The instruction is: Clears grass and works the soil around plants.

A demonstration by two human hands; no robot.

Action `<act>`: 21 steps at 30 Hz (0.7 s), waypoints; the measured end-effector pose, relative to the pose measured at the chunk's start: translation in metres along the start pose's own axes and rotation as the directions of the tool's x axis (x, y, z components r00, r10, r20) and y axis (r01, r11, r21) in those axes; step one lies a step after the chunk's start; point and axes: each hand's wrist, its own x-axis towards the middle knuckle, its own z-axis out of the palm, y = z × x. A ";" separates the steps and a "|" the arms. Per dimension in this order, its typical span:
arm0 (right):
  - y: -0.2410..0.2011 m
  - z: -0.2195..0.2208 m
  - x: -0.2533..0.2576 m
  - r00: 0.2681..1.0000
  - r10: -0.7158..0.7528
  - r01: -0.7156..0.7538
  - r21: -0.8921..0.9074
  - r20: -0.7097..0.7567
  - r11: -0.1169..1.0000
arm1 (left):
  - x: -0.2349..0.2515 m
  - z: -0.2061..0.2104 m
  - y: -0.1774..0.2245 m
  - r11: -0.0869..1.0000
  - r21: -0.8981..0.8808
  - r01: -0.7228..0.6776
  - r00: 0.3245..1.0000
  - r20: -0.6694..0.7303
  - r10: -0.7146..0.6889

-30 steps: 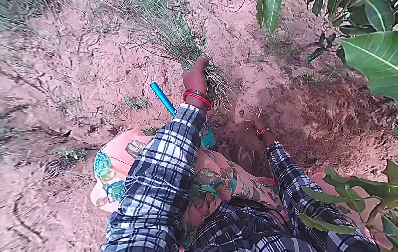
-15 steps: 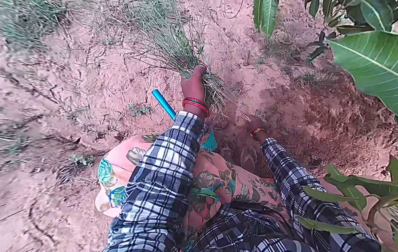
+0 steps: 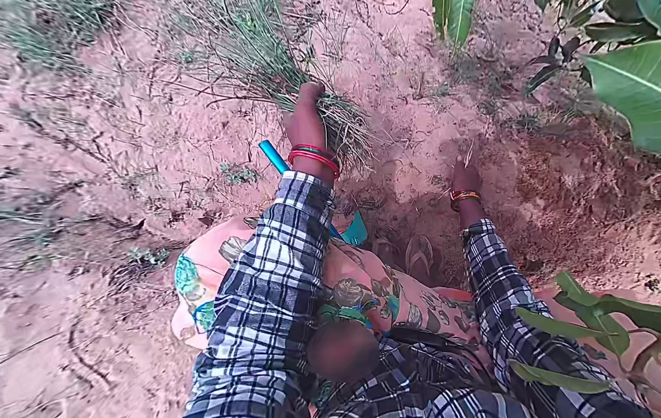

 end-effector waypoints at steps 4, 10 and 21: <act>-0.006 0.020 -0.019 0.937 -0.026 0.142 -0.313 0.347 0.939 | -0.004 0.002 0.001 0.999 -0.034 -0.004 1.000 0.015 0.004; 0.031 0.079 -0.041 0.907 0.016 0.205 -0.474 0.421 0.856 | 0.000 -0.008 0.013 0.990 -0.140 0.009 1.000 -0.001 -0.009; -0.023 0.081 -0.067 0.856 -0.282 0.204 0.218 0.434 0.954 | -0.004 -0.002 0.014 0.985 -0.167 0.044 0.999 0.019 -0.041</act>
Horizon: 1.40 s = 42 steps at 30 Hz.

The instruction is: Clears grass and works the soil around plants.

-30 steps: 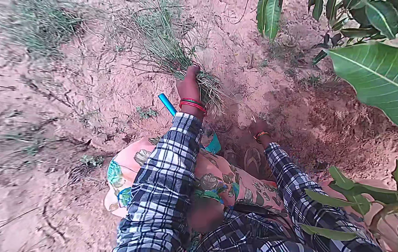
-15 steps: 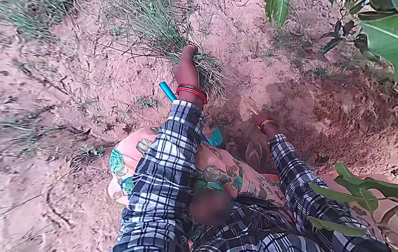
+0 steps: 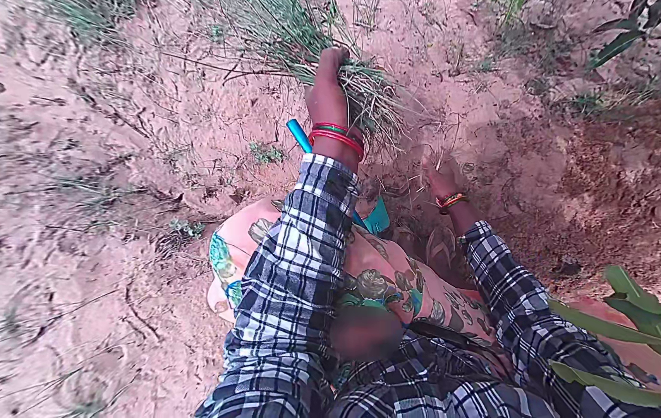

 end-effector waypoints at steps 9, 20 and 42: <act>0.035 0.080 -0.033 0.883 0.229 0.195 -0.765 0.410 0.614 | 0.001 -0.005 0.005 1.000 -0.021 0.007 1.000 -0.008 -0.007; 0.010 0.012 0.000 0.999 0.030 -0.018 -0.467 0.019 0.884 | 0.003 -0.017 0.027 0.986 -0.143 -0.086 0.996 -0.046 0.080; -0.075 0.151 -0.007 0.882 0.204 0.166 -0.685 0.426 0.709 | 0.018 -0.024 0.010 0.994 -0.054 -0.090 0.995 -0.051 0.087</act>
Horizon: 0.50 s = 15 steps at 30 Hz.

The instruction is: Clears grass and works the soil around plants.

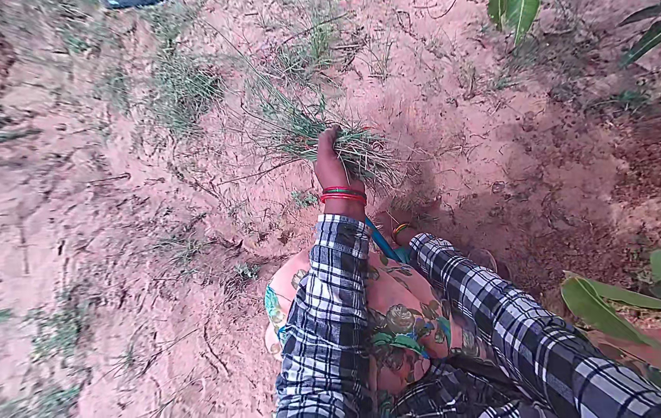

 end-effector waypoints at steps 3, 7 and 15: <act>0.010 0.017 0.020 1.000 0.000 0.000 -0.034 0.007 0.999 | 0.004 -0.004 0.003 1.000 -0.027 -0.002 1.000 -0.013 0.001; 0.030 0.016 0.004 0.985 -0.119 0.148 0.258 -0.127 0.955 | 0.009 -0.008 0.006 0.999 -0.049 0.013 0.999 -0.043 -0.015; 0.092 -0.049 0.004 0.868 0.269 0.031 0.586 -0.417 0.810 | 0.012 -0.006 -0.003 0.996 -0.038 0.077 0.997 -0.027 -0.078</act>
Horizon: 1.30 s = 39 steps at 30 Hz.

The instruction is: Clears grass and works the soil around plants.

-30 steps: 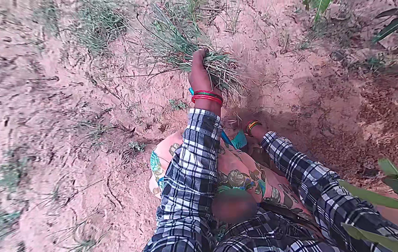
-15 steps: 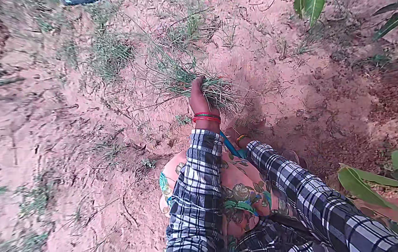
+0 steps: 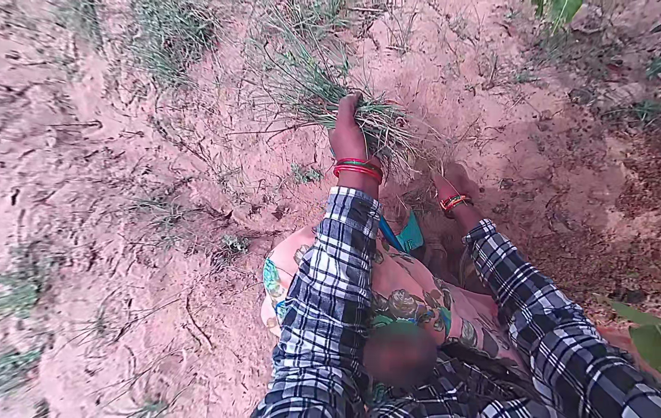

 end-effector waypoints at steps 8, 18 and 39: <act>-0.023 0.044 -0.028 0.808 -0.088 0.462 -0.533 0.583 0.709 | -0.008 0.000 0.010 0.999 -0.043 -0.012 1.000 -0.007 0.011; 0.006 0.055 -0.004 0.916 -0.133 0.312 -0.463 0.378 0.830 | -0.010 0.007 -0.001 0.999 0.033 -0.018 1.000 0.013 0.017; 0.007 0.046 -0.001 0.900 0.188 0.025 -0.478 0.392 0.878 | -0.015 0.012 -0.010 0.997 0.076 -0.018 0.999 0.030 0.016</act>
